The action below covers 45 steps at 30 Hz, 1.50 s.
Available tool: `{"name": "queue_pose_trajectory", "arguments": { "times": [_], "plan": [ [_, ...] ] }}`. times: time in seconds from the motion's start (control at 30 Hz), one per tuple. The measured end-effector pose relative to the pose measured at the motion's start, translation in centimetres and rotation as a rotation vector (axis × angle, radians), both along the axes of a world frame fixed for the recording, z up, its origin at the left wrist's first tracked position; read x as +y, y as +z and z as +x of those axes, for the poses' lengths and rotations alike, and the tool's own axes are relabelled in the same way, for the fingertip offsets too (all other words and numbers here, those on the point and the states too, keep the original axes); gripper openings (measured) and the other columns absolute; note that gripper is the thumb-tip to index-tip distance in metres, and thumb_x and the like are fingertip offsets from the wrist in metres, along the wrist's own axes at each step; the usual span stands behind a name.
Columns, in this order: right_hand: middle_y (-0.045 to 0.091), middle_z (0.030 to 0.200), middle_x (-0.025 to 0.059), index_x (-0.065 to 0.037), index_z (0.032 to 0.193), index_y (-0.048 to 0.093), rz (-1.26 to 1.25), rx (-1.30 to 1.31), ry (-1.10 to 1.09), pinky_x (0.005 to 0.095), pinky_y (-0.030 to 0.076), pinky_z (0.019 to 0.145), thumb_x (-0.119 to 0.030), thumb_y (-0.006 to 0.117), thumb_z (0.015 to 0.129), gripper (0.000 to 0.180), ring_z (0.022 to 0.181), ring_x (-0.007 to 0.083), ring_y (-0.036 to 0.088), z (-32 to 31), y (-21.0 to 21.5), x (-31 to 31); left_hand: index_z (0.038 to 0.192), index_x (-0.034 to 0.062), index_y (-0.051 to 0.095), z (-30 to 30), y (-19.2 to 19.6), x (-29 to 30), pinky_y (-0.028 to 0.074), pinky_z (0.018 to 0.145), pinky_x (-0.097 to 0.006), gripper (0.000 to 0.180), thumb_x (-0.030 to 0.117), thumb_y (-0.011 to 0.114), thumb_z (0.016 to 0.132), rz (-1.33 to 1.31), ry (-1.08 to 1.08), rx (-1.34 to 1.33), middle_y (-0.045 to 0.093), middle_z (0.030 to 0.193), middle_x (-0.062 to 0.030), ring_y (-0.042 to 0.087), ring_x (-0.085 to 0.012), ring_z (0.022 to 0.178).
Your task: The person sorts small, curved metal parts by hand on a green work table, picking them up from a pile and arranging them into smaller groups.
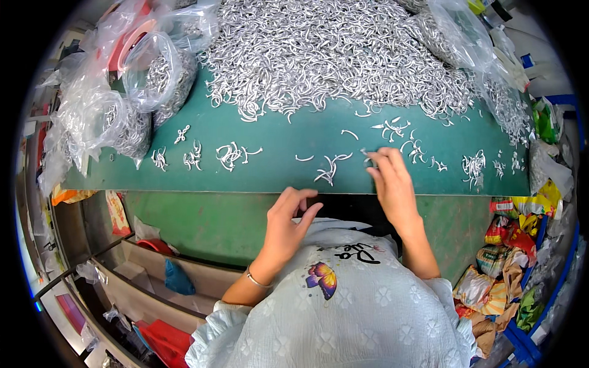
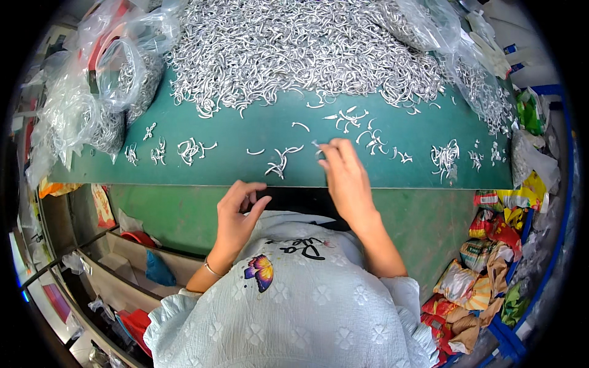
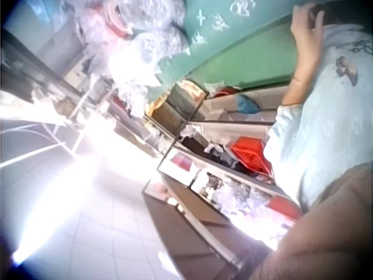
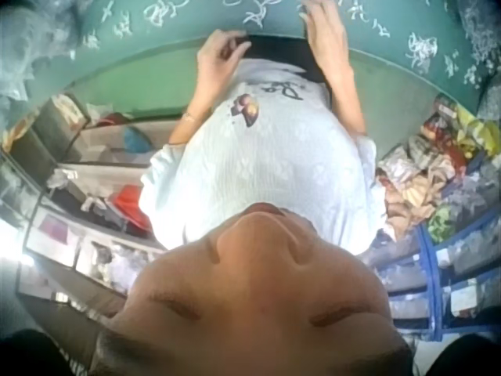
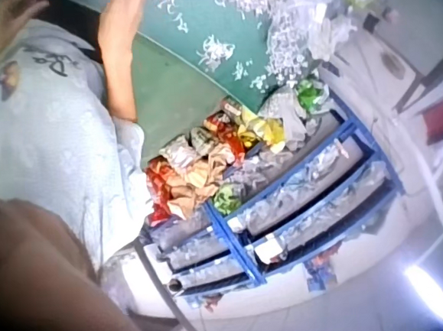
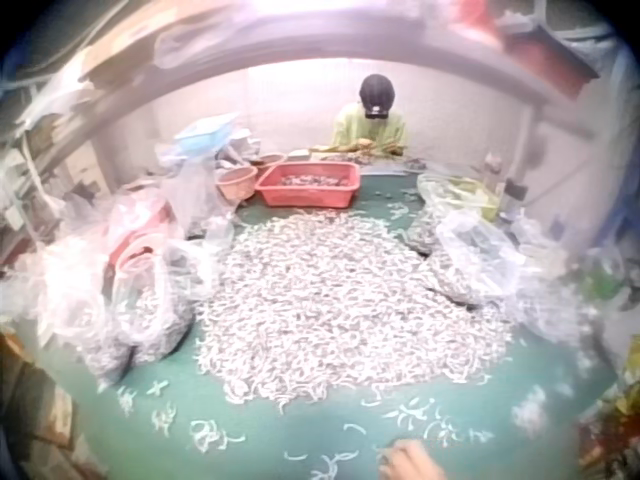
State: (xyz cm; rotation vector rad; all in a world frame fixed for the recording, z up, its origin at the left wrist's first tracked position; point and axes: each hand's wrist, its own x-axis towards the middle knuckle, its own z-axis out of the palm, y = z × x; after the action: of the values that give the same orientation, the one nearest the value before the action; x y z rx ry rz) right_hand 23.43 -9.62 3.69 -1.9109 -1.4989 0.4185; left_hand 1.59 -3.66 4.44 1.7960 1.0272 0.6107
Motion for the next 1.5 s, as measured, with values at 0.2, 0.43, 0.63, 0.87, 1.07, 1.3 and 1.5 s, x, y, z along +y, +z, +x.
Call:
{"name": "queue_pose_trajectory", "arguments": {
  "times": [0.2, 0.43, 0.63, 0.87, 1.07, 1.3, 1.5],
  "plan": [
    [0.055, 0.107, 0.0162, 0.000, 0.111, 0.059, 0.080, 0.184, 0.106, 0.0413, 0.049, 0.078, -0.001, 0.069, 0.082, 0.031, 0.094, 0.0365, 0.060, -0.6, 0.5, 1.7, 0.120, 0.0055, 0.059, 2.1, -0.8, 3.1, 0.041, 0.069, -0.035, 0.059, 0.013, 0.084, 0.067, 0.342, -0.012, 0.164, 0.047, 0.087, -0.0092, 0.047, -0.0249, 0.077],
    [0.056, 0.104, 0.0151, 0.000, 0.111, 0.059, 0.047, 0.125, 0.174, 0.0406, 0.049, 0.081, 0.001, 0.068, 0.080, 0.032, 0.097, 0.0346, 0.058, -2.4, 0.1, 2.5, 0.116, 0.0060, 0.060, 2.3, -0.8, 4.4, 0.039, 0.074, -0.037, 0.056, 0.020, 0.084, 0.067, 0.372, -0.059, 0.222, 0.051, 0.090, -0.0095, 0.050, -0.0268, 0.082],
    [0.061, 0.099, 0.0128, -0.002, 0.106, 0.063, 0.135, 0.069, 0.062, 0.0378, 0.049, 0.076, 0.003, 0.068, 0.079, 0.029, 0.088, 0.0303, 0.059, -1.2, 1.0, 3.5, 0.111, 0.0062, 0.062, 1.7, -0.7, 4.2, 0.037, 0.074, -0.036, 0.049, 0.017, 0.083, 0.068, 0.367, -0.008, 0.219, 0.050, 0.088, -0.0081, 0.049, -0.0255, 0.081],
    [0.058, 0.096, 0.0127, -0.002, 0.099, 0.063, 0.171, -0.074, 0.177, 0.0394, 0.048, 0.077, 0.002, 0.068, 0.079, 0.021, 0.088, 0.0309, 0.057, -0.3, -0.7, 3.8, 0.110, 0.0069, 0.063, 1.4, -1.4, 5.2, 0.037, 0.074, -0.038, 0.036, 0.010, 0.077, 0.077, 0.354, 0.029, 0.211, 0.051, 0.089, -0.0093, 0.050, -0.0278, 0.082],
    [0.060, 0.090, 0.0121, -0.001, 0.089, 0.062, 0.150, 0.087, 0.056, 0.0393, 0.048, 0.074, 0.001, 0.071, 0.077, 0.016, 0.085, 0.0307, 0.059, -0.1, -0.7, 2.8, 0.109, 0.0078, 0.066, 1.9, -0.5, 3.8, 0.039, 0.073, -0.035, 0.038, 0.005, 0.079, 0.073, 0.385, -0.011, 0.145, 0.051, 0.087, -0.0082, 0.050, -0.0252, 0.081],
    [0.059, 0.094, 0.0126, -0.001, 0.093, 0.062, 0.032, 0.046, 0.014, 0.0398, 0.047, 0.076, -0.001, 0.073, 0.076, 0.020, 0.088, 0.0322, 0.058, 1.4, 1.0, 1.8, 0.107, 0.0088, 0.067, 2.1, -0.9, 4.6, 0.036, 0.073, -0.036, 0.034, 0.006, 0.078, 0.074, 0.435, 0.024, 0.190, 0.049, 0.086, -0.0074, 0.049, -0.0244, 0.082],
    [0.055, 0.099, 0.0104, -0.003, 0.096, 0.063, 0.072, -0.128, 0.048, 0.0392, 0.044, 0.079, -0.004, 0.072, 0.076, 0.022, 0.092, 0.0309, 0.054, -0.1, 0.8, 2.9, 0.106, 0.0059, 0.065, 3.7, -0.3, 3.8, 0.035, 0.073, -0.037, 0.032, 0.009, 0.075, 0.075, 0.463, -0.158, 0.162, 0.050, 0.090, -0.0073, 0.050, -0.0242, 0.085]
  ]
}}
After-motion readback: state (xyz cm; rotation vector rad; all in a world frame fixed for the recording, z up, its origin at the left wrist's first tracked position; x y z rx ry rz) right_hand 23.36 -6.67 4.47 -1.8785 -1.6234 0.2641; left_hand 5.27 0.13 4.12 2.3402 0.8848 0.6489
